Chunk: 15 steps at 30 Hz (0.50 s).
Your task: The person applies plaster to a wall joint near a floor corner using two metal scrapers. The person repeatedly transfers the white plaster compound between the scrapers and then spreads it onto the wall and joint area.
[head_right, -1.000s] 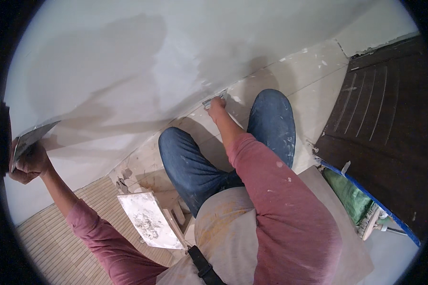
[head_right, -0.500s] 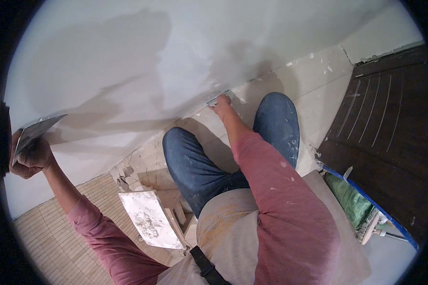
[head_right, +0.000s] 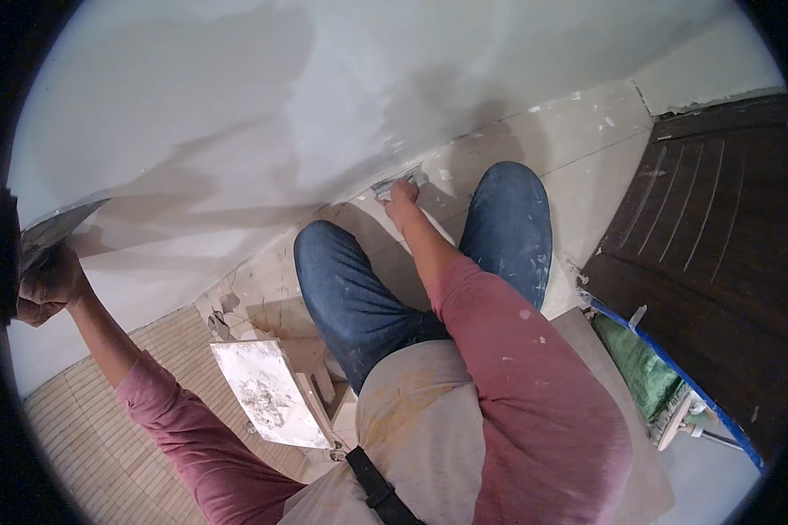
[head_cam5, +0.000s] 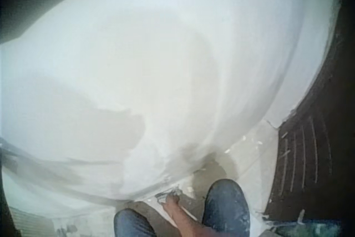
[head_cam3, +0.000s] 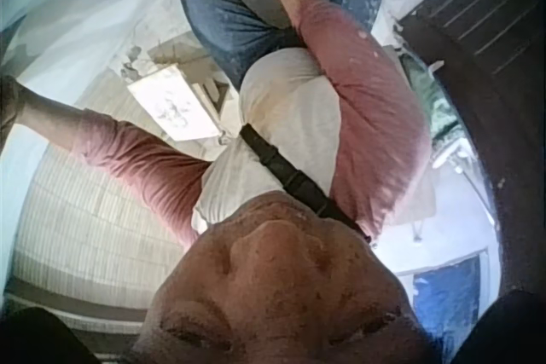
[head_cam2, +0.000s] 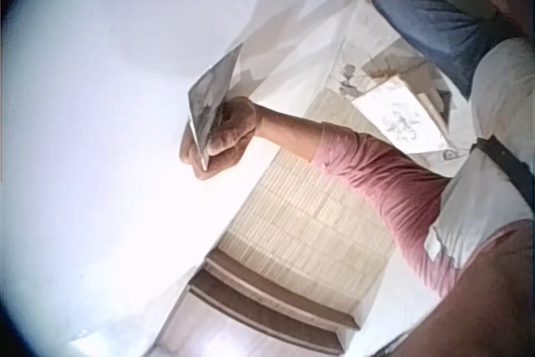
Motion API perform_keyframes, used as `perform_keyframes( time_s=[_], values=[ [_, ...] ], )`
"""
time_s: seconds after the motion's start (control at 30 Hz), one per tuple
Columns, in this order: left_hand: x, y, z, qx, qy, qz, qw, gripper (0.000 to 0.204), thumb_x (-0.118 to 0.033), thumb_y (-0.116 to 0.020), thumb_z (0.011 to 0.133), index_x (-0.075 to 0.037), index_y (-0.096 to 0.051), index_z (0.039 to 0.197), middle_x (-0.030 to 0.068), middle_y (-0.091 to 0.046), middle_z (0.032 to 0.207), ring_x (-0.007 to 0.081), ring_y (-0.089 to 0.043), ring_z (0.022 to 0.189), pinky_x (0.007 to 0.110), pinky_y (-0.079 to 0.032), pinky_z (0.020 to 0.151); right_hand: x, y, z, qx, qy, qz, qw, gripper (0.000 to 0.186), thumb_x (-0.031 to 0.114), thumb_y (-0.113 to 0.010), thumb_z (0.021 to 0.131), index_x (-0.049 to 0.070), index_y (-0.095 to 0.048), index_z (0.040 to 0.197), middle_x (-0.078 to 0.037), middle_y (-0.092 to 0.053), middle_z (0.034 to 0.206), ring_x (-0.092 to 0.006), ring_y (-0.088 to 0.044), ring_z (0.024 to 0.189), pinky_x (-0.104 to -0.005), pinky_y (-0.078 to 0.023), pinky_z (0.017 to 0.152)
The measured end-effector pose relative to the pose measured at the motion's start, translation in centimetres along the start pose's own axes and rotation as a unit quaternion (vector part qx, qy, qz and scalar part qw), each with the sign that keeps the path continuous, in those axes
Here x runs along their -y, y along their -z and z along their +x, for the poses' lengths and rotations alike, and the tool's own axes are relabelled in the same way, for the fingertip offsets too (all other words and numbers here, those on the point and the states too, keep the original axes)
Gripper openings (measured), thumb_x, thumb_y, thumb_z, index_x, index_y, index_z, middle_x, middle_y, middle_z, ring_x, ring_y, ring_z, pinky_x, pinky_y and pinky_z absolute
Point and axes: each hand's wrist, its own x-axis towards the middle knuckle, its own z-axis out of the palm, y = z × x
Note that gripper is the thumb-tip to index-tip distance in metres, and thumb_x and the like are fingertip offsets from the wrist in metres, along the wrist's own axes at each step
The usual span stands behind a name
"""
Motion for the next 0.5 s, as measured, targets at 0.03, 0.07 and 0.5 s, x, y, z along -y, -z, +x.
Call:
perform_keyframes(
  time_s=[0.03,0.07,0.5],
  values=[
    [0.2,-0.1,-0.2,0.003,-0.006,0.027,1.0,0.038,-0.025,-0.052,0.094,0.003,-0.068,0.073,0.0115,-0.068,0.069,0.0187,-0.065,0.055,0.027,-0.054,0.051,-0.3,0.1,1.0,-0.038,-0.016,0.008,0.999,0.064,0.059,-0.079,0.073,0.002,-0.07,0.099,-0.007,-0.072,0.097,-0.0215,-0.068,0.096,-0.0322,-0.054,0.084],
    [0.5,-0.2,-0.4,0.006,-0.012,0.055,0.998,0.038,-0.024,-0.052,0.093,0.003,-0.068,0.072,0.0112,-0.068,0.069,0.0182,-0.065,0.055,0.026,-0.054,0.051,-0.4,0.2,1.7,-0.031,-0.009,0.016,0.999,0.062,0.057,-0.078,0.075,0.002,-0.07,0.1,-0.006,-0.072,0.098,-0.0217,-0.068,0.095,-0.0332,-0.054,0.086],
    [-0.2,-1.9,-0.1,-0.068,-0.046,-0.268,0.96,0.04,-0.034,-0.046,0.104,0.003,-0.045,0.09,0.0208,-0.063,0.066,0.0299,-0.063,0.056,0.034,-0.052,0.048,10.3,10.2,-3.2,-0.176,-0.125,0.919,0.331,0.049,0.014,-0.056,0.093,0.004,-0.045,0.14,-0.014,-0.054,0.121,-0.0271,-0.053,0.116,-0.0356,-0.041,0.101]
  ],
)
